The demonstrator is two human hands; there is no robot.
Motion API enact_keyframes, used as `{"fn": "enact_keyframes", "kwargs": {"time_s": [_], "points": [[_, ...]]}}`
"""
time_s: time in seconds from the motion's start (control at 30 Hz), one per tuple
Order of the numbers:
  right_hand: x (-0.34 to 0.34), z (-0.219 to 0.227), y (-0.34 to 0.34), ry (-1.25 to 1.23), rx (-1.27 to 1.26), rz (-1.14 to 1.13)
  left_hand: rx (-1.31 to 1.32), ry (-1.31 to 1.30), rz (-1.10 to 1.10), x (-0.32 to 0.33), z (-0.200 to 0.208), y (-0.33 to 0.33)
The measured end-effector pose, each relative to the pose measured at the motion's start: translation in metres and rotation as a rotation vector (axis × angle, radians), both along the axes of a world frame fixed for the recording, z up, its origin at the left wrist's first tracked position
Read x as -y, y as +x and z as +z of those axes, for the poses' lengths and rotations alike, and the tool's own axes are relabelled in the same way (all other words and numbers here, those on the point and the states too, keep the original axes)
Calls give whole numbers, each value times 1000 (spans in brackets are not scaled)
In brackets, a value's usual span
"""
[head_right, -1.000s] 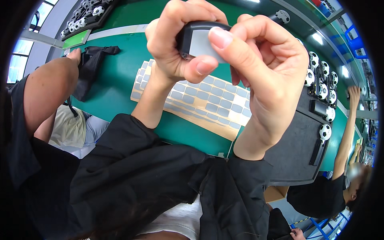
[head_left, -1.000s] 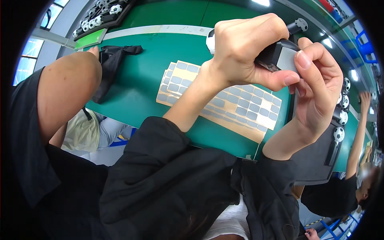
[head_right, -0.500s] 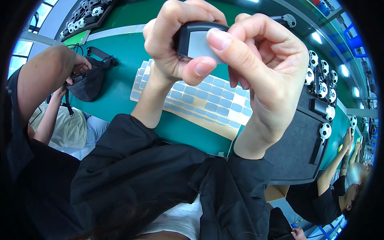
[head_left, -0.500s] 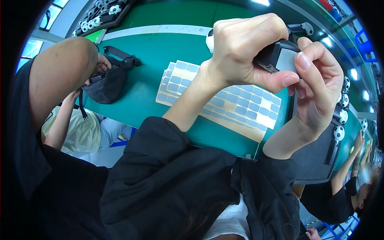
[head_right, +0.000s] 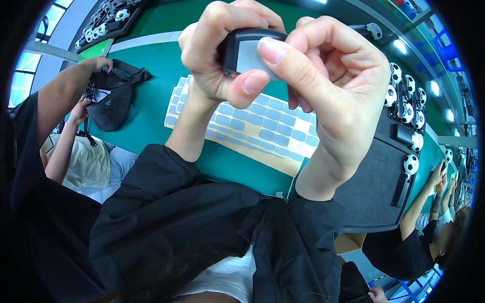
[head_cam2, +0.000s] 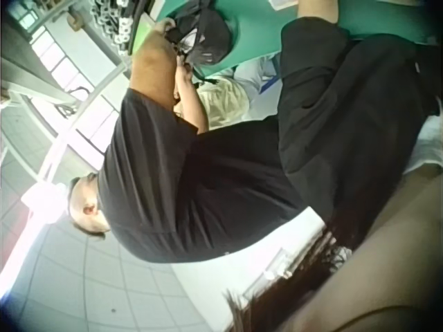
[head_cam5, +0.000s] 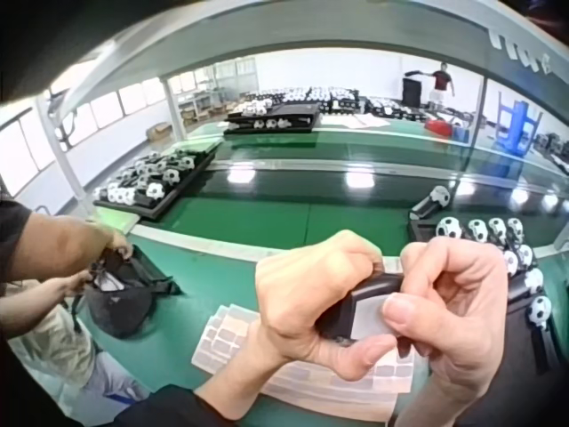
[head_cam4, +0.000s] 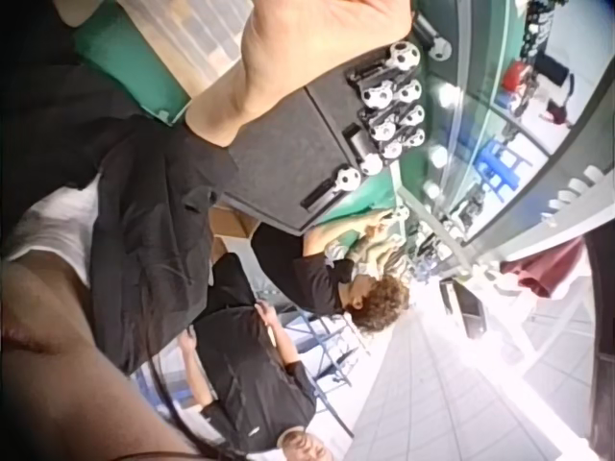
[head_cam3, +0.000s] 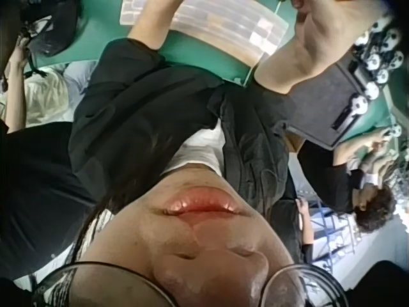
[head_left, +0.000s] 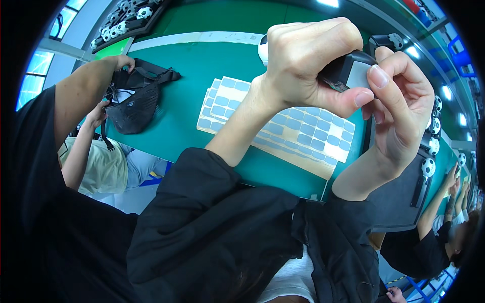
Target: Apply stickers and protective films to small electronic components on an assembly line.
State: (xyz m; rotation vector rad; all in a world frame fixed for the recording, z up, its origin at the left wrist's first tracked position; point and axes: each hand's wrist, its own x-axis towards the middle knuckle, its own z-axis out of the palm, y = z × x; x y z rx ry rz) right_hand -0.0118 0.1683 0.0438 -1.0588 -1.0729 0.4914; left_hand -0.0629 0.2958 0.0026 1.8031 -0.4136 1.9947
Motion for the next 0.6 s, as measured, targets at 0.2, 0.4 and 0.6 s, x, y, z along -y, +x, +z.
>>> {"fn": "enact_keyframes", "kwargs": {"time_s": [0.2, 0.4, 0.6], "points": [[-1, -1, 2, 16, 14, 6, 9, -8, -34, 0, 2, 0], [-2, 0, -1, 29, 26, -13, -3, 12, -20, -1, 3, -2], [-4, -4, 0, 104, 110, -22, -8, 33, -21, -2, 3, -2]]}}
